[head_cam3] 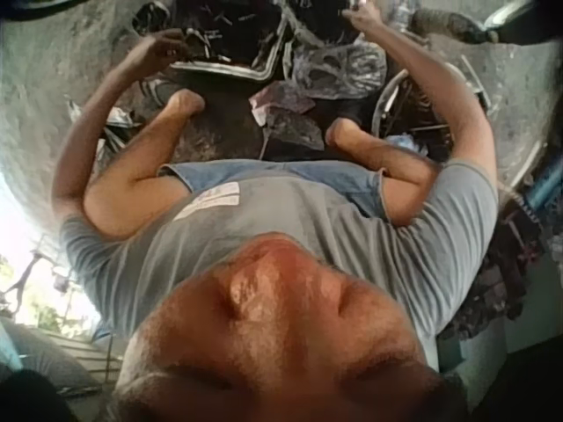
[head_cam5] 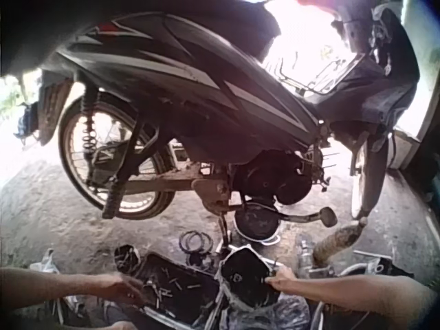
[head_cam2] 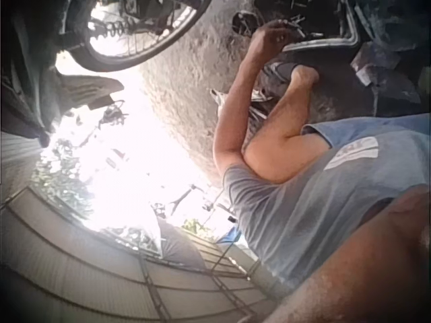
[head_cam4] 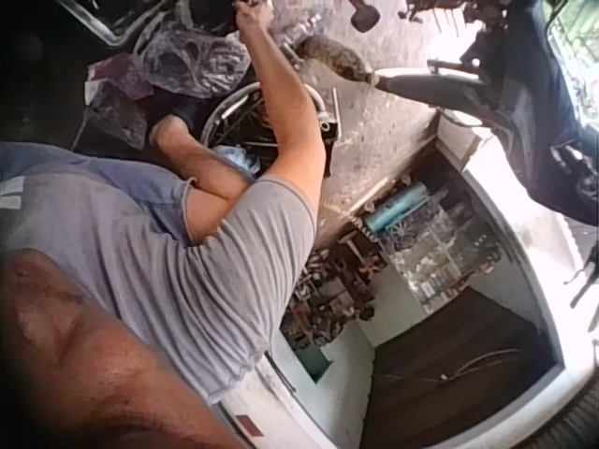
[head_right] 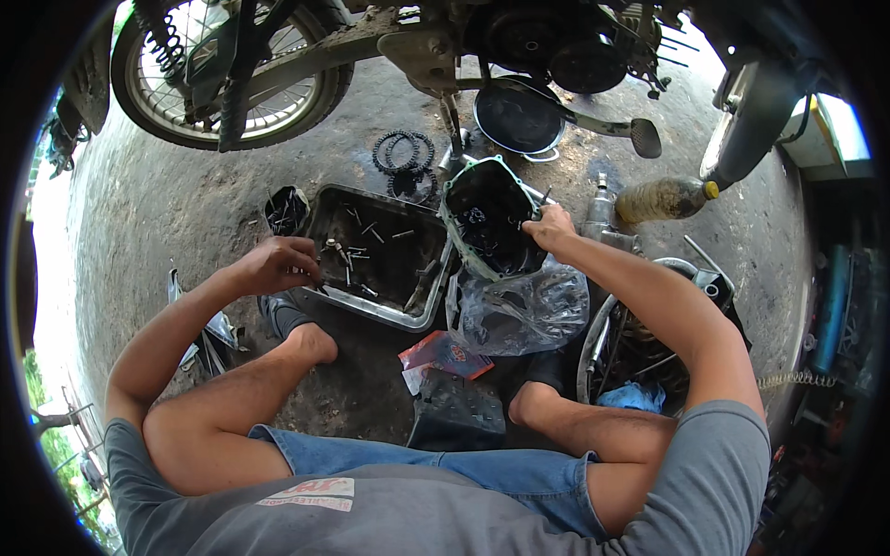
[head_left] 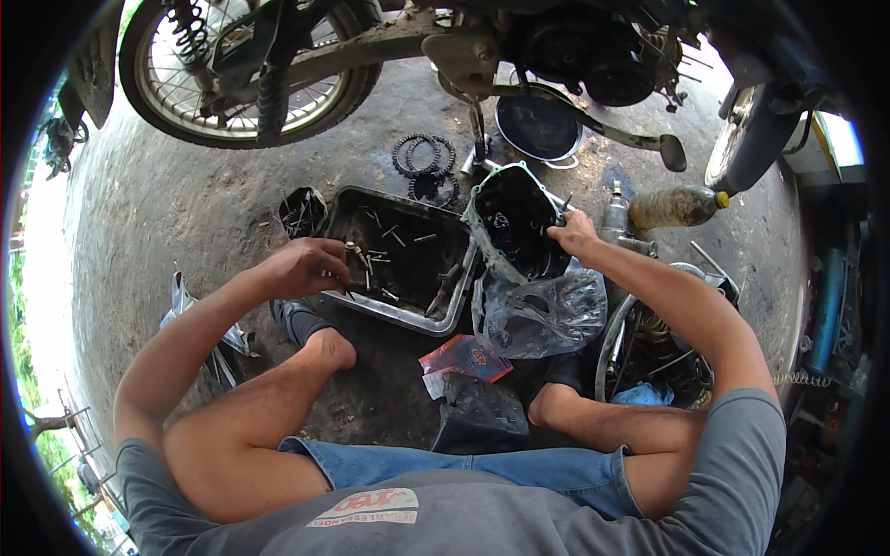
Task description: Cleaning and assembling motorcycle engine components including pouring oil and wiping parts.
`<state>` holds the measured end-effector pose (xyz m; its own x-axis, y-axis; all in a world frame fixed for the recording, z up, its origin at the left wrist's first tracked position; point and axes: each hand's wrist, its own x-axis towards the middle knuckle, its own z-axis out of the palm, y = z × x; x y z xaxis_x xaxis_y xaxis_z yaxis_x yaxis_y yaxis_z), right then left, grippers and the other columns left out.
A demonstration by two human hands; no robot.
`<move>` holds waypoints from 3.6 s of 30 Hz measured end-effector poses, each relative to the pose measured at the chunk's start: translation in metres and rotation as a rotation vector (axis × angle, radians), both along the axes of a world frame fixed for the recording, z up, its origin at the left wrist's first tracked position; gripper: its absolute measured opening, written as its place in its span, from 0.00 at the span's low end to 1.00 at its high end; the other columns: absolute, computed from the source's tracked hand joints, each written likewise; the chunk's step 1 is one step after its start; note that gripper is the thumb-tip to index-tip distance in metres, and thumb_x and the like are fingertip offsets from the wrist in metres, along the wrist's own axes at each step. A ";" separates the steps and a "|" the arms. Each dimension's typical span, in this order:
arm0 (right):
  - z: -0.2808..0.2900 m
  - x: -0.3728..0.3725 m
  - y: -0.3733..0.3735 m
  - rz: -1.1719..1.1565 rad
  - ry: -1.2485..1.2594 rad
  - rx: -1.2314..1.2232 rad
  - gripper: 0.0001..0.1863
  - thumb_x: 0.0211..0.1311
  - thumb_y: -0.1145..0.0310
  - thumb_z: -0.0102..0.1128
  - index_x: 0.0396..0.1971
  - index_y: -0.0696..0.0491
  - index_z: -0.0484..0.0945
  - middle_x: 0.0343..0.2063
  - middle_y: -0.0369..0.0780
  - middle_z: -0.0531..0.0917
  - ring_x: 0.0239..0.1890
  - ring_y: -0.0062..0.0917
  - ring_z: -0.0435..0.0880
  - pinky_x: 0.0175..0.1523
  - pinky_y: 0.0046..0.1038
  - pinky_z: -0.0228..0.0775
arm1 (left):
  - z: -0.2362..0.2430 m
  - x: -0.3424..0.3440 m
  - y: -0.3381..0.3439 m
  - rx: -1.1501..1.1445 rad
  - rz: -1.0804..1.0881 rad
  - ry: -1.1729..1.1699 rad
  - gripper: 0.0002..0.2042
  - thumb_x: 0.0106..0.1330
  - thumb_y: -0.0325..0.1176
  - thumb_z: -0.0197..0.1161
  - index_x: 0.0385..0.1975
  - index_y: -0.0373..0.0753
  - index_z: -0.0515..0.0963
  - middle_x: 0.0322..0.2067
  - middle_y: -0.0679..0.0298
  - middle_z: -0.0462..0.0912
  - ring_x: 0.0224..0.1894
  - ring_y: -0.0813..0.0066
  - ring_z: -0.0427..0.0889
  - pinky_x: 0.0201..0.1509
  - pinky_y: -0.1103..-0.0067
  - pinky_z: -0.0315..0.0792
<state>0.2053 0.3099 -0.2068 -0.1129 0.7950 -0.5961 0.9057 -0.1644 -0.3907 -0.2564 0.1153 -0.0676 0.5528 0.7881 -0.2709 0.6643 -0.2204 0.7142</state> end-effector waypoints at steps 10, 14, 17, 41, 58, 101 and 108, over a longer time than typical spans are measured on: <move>0.059 0.076 0.025 0.251 -0.028 0.129 0.22 0.58 0.55 0.63 0.37 0.63 0.85 0.41 0.57 0.85 0.48 0.51 0.82 0.55 0.44 0.73 | -0.012 0.004 -0.001 -0.051 -0.152 0.034 0.04 0.58 0.30 0.70 0.32 0.43 0.87 0.34 0.64 0.82 0.40 0.60 0.84 0.42 0.65 0.77; 0.093 0.125 0.019 0.404 0.082 0.277 0.18 0.62 0.61 0.61 0.39 0.63 0.84 0.38 0.53 0.84 0.45 0.45 0.81 0.52 0.41 0.73 | -0.009 0.011 0.005 -0.036 -0.198 0.054 0.04 0.58 0.31 0.70 0.32 0.44 0.87 0.34 0.65 0.82 0.40 0.60 0.85 0.42 0.66 0.77; 0.114 0.140 0.017 0.048 0.305 0.035 0.15 0.64 0.65 0.60 0.39 0.62 0.84 0.30 0.43 0.85 0.35 0.28 0.83 0.45 0.34 0.75 | -0.012 0.018 0.009 -0.109 -0.220 0.099 0.03 0.57 0.32 0.70 0.31 0.44 0.87 0.33 0.66 0.81 0.40 0.61 0.85 0.41 0.66 0.77; 0.037 -0.060 0.036 0.350 0.176 0.310 0.21 0.54 0.57 0.63 0.32 0.63 0.83 0.33 0.58 0.85 0.42 0.52 0.86 0.48 0.45 0.76 | -0.041 0.083 0.003 -0.203 -0.568 -0.016 0.03 0.54 0.31 0.72 0.28 0.44 0.86 0.39 0.63 0.80 0.43 0.59 0.84 0.40 0.63 0.77; 0.016 -0.058 0.089 0.578 0.154 0.202 0.20 0.55 0.60 0.67 0.40 0.61 0.83 0.35 0.57 0.86 0.44 0.50 0.87 0.50 0.43 0.79 | -0.038 0.076 -0.003 -0.176 -0.552 -0.006 0.03 0.57 0.31 0.69 0.30 0.46 0.86 0.40 0.65 0.81 0.40 0.59 0.86 0.37 0.63 0.78; 0.051 0.362 -0.306 -0.831 -0.405 0.148 0.55 0.51 0.35 0.73 0.67 0.64 0.67 0.61 0.62 0.75 0.65 0.52 0.76 0.66 0.46 0.71 | 0.035 0.137 0.050 0.401 -0.239 -0.080 0.14 0.47 0.22 0.76 0.34 0.43 0.86 0.39 0.60 0.79 0.32 0.63 0.84 0.35 0.72 0.78; 0.054 0.262 -0.391 -0.370 -0.051 -0.518 0.50 0.54 0.38 0.72 0.65 0.63 0.68 0.57 0.59 0.79 0.61 0.50 0.79 0.64 0.45 0.72 | 0.053 0.131 0.059 0.556 -0.298 -0.059 0.13 0.52 0.24 0.75 0.38 0.44 0.84 0.40 0.60 0.79 0.34 0.64 0.84 0.33 0.71 0.79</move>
<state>0.4675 -0.0815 -0.1533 0.1527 0.3834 -0.9109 0.7683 -0.6257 -0.1346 -0.1251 0.1740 -0.0150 0.7715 0.6124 0.1727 0.4803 -0.7386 0.4731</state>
